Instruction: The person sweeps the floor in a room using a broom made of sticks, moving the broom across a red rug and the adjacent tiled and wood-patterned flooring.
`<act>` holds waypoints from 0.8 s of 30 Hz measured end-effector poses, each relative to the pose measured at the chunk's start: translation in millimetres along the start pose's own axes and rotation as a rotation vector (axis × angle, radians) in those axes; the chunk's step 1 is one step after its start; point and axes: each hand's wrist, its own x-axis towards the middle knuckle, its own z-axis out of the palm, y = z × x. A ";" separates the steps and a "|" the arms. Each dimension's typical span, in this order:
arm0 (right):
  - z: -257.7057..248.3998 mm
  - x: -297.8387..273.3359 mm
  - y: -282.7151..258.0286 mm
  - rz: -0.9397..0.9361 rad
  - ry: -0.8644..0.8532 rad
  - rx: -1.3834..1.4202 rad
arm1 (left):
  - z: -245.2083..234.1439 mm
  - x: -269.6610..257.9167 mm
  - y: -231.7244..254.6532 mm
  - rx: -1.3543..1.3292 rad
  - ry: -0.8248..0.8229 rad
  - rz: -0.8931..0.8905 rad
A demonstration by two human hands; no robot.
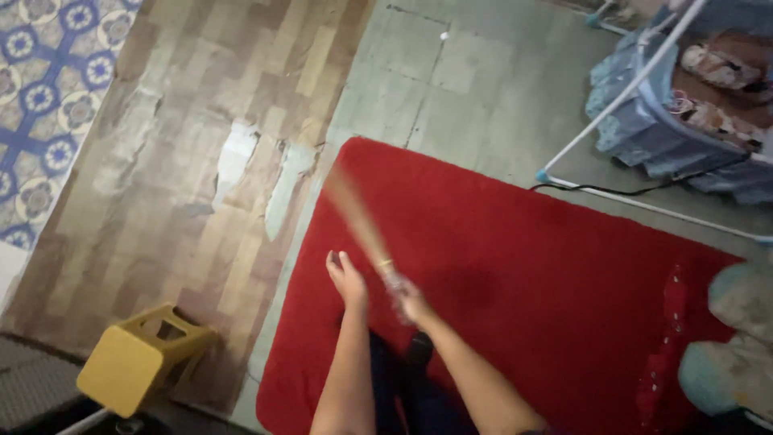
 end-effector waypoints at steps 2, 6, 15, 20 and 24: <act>-53.5 -9.9 0.1 -0.288 0.443 -0.049 | 15.8 -8.0 9.2 -0.040 -0.055 -0.036; -171.0 -69.7 21.0 0.037 0.875 0.186 | 32.6 -35.1 16.2 0.017 -0.175 -0.158; -49.8 -8.3 34.5 0.271 -0.090 0.073 | 48.5 -62.2 13.5 0.066 -0.248 -0.080; -39.1 -16.6 16.3 0.042 0.029 -0.071 | 60.0 -46.1 31.9 -0.056 -0.297 -0.009; -101.0 -77.8 45.0 0.096 0.577 0.280 | 56.7 -54.4 41.8 -0.037 -0.349 -0.026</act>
